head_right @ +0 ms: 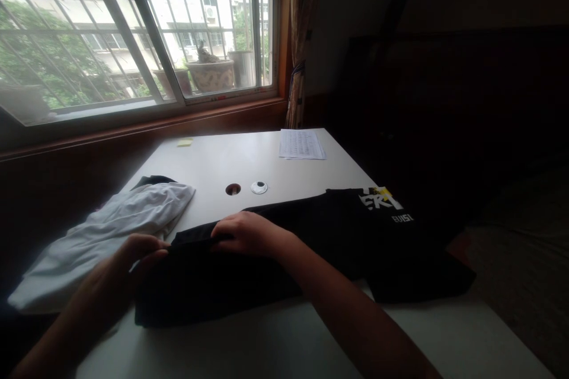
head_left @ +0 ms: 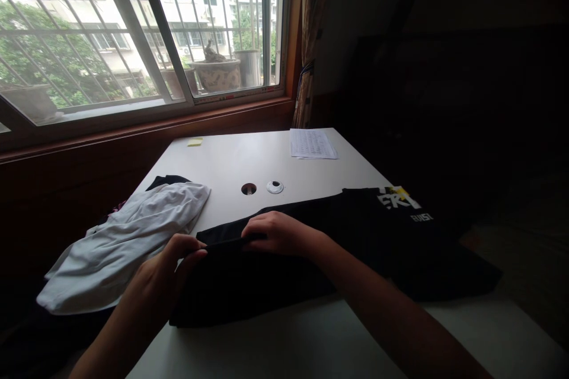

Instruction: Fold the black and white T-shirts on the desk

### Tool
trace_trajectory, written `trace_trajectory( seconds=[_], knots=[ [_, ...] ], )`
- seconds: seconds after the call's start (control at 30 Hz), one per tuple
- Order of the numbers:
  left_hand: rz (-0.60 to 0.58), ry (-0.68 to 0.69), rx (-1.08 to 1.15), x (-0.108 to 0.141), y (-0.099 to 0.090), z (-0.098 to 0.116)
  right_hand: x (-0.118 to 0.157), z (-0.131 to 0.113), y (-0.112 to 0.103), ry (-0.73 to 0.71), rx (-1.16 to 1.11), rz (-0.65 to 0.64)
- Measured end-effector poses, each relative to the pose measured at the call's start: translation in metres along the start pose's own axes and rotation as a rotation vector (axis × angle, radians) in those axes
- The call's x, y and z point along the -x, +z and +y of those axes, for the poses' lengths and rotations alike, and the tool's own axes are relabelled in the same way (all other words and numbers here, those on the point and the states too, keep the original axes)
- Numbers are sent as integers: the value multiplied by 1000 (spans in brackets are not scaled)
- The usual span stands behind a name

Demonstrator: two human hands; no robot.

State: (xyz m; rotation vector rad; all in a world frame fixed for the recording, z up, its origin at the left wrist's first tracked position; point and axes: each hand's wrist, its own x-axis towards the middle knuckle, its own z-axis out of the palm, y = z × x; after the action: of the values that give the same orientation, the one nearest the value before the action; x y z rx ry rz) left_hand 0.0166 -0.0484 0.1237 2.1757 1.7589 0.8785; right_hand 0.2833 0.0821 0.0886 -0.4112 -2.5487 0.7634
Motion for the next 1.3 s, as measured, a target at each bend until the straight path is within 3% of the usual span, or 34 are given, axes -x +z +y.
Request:
trace_trajectory(
  seconds=[0.2, 0.3, 0.5, 0.67, 0.83, 1.07, 1.17, 1.3],
  knots=[
    [138, -126, 148, 12, 13, -7, 30, 29, -23, 161, 127, -86],
    [88, -155, 179, 16, 13, -11, 40, 38, -29, 210, 148, -80],
    [-41, -48, 176, 24, 4, -23, 43, 42, -29, 192, 121, -39],
    [-43, -39, 155, 24, -6, -24, 40, 39, -28, 172, 95, 8],
    [7, -137, 178, -1, -6, -33, 30, 52, -26, 228, 145, -23],
    [-73, -229, 183, -47, 31, -85, 3, 92, -13, 422, 146, -129],
    [-148, -246, 133, -52, 49, -105, 0, 104, -7, 484, 154, -118],
    [-166, -234, 86, -48, 60, -112, 5, 112, -5, 486, 169, -63]
  ],
)
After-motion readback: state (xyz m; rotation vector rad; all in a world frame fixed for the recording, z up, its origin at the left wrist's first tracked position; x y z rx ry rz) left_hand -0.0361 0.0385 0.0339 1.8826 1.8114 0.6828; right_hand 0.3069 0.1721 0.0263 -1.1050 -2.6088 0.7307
